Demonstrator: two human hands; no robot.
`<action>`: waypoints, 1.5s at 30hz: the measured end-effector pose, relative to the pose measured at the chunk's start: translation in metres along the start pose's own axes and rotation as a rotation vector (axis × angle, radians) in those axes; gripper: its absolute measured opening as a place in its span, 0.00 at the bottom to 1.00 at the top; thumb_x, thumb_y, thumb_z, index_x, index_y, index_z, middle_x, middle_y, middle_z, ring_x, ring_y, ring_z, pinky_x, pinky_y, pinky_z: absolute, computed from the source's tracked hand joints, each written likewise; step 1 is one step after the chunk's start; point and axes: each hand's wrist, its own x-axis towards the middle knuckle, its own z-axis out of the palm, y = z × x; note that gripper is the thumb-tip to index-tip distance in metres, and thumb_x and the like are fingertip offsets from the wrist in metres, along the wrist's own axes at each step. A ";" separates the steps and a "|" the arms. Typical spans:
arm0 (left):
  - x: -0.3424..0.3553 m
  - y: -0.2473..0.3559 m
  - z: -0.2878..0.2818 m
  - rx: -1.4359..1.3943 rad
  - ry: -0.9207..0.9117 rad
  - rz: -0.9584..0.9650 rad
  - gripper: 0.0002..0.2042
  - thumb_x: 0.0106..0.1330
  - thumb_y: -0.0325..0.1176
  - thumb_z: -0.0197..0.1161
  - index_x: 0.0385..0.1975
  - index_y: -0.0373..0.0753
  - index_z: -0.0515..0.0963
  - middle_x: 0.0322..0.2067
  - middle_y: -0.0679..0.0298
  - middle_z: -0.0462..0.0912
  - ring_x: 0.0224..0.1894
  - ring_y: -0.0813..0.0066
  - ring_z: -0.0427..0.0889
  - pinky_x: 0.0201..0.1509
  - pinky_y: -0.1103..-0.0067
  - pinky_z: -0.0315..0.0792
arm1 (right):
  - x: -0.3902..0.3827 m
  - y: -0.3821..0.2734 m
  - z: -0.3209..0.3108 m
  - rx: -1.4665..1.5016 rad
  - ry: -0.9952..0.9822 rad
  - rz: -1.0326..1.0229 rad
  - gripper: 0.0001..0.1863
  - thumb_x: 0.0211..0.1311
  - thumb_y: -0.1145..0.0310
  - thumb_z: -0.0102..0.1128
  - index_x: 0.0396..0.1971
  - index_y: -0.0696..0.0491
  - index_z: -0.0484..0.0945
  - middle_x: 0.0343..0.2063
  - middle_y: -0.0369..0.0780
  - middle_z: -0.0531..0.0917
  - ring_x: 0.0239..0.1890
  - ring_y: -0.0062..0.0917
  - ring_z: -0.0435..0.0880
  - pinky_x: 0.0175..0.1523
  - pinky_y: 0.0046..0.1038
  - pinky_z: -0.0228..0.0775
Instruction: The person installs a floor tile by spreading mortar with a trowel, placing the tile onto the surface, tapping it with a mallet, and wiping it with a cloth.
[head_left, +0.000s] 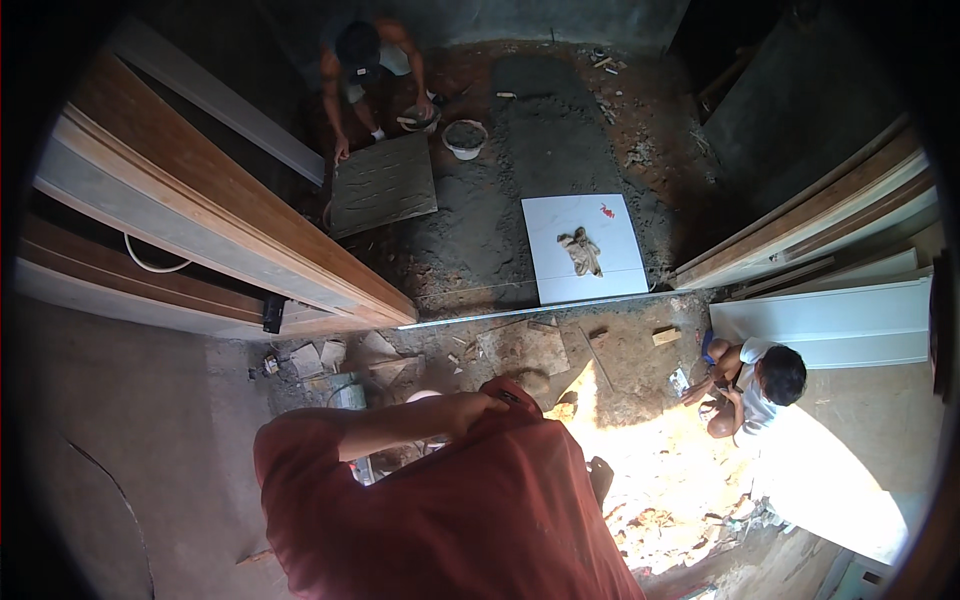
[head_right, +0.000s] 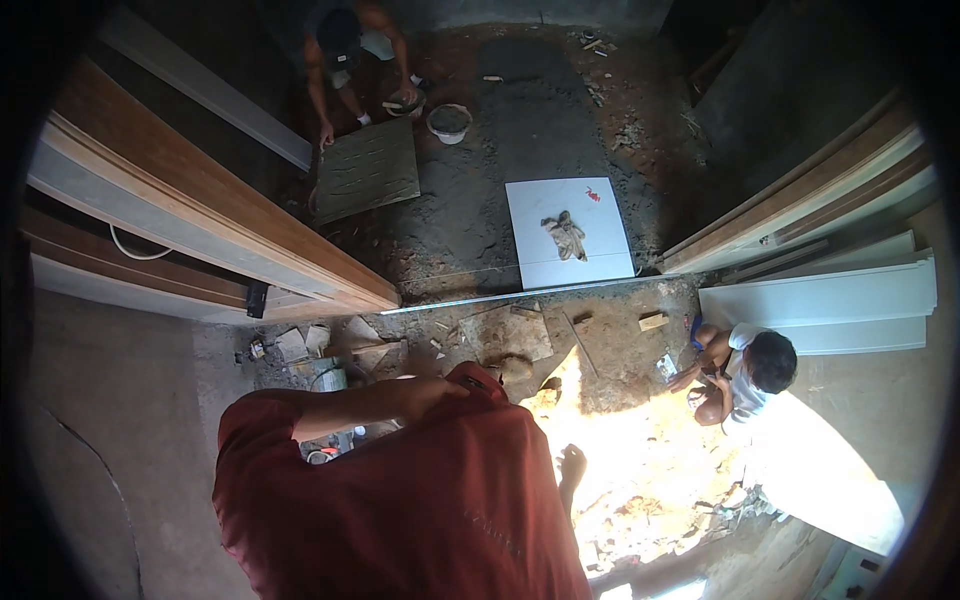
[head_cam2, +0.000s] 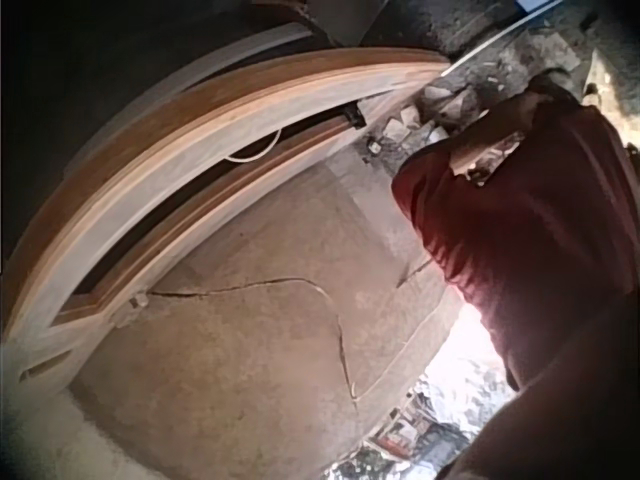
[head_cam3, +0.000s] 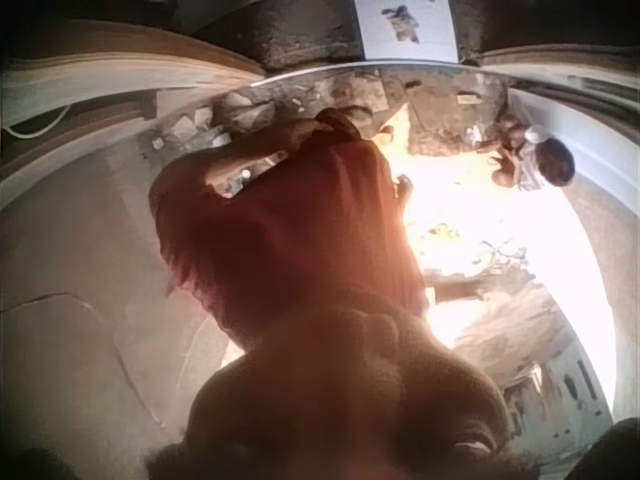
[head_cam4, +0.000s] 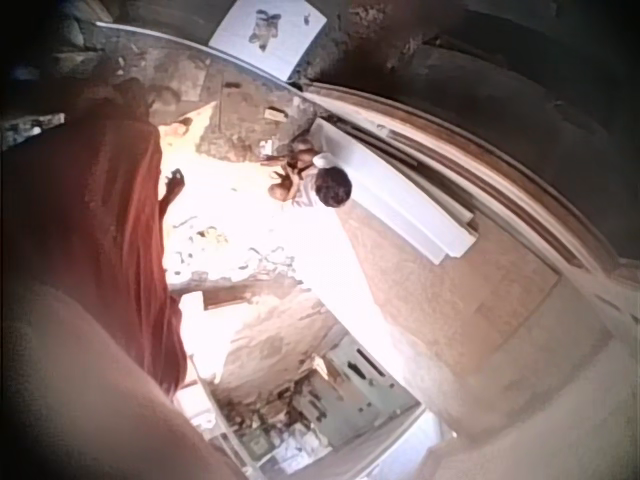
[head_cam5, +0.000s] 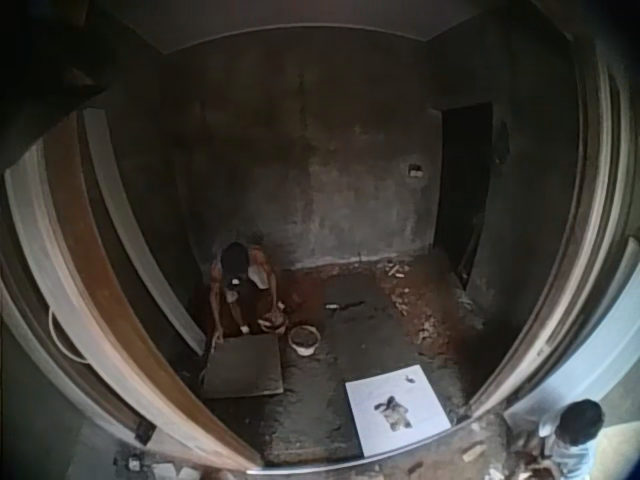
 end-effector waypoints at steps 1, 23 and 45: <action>0.000 0.000 0.001 0.010 0.031 0.000 0.13 0.61 0.41 0.46 0.38 0.41 0.73 0.36 0.64 0.78 0.38 0.71 0.76 0.47 0.71 0.66 | 0.001 0.002 0.001 0.002 0.000 0.004 0.12 0.51 0.70 0.47 0.36 0.56 0.73 0.26 0.41 0.78 0.19 0.23 0.77 0.19 0.19 0.62; -0.011 0.003 0.016 0.017 0.126 -0.042 0.14 0.59 0.42 0.49 0.37 0.42 0.74 0.35 0.64 0.78 0.38 0.70 0.75 0.47 0.71 0.65 | -0.019 -0.028 -0.002 0.054 0.020 -0.007 0.12 0.51 0.73 0.48 0.36 0.57 0.73 0.25 0.40 0.78 0.19 0.21 0.76 0.18 0.18 0.62; -0.017 0.001 0.026 0.054 0.138 -0.022 0.13 0.59 0.41 0.49 0.39 0.42 0.73 0.36 0.64 0.78 0.39 0.71 0.75 0.47 0.72 0.66 | -0.027 -0.039 0.000 0.038 0.018 0.008 0.11 0.51 0.73 0.49 0.35 0.57 0.73 0.25 0.41 0.78 0.19 0.22 0.77 0.18 0.18 0.63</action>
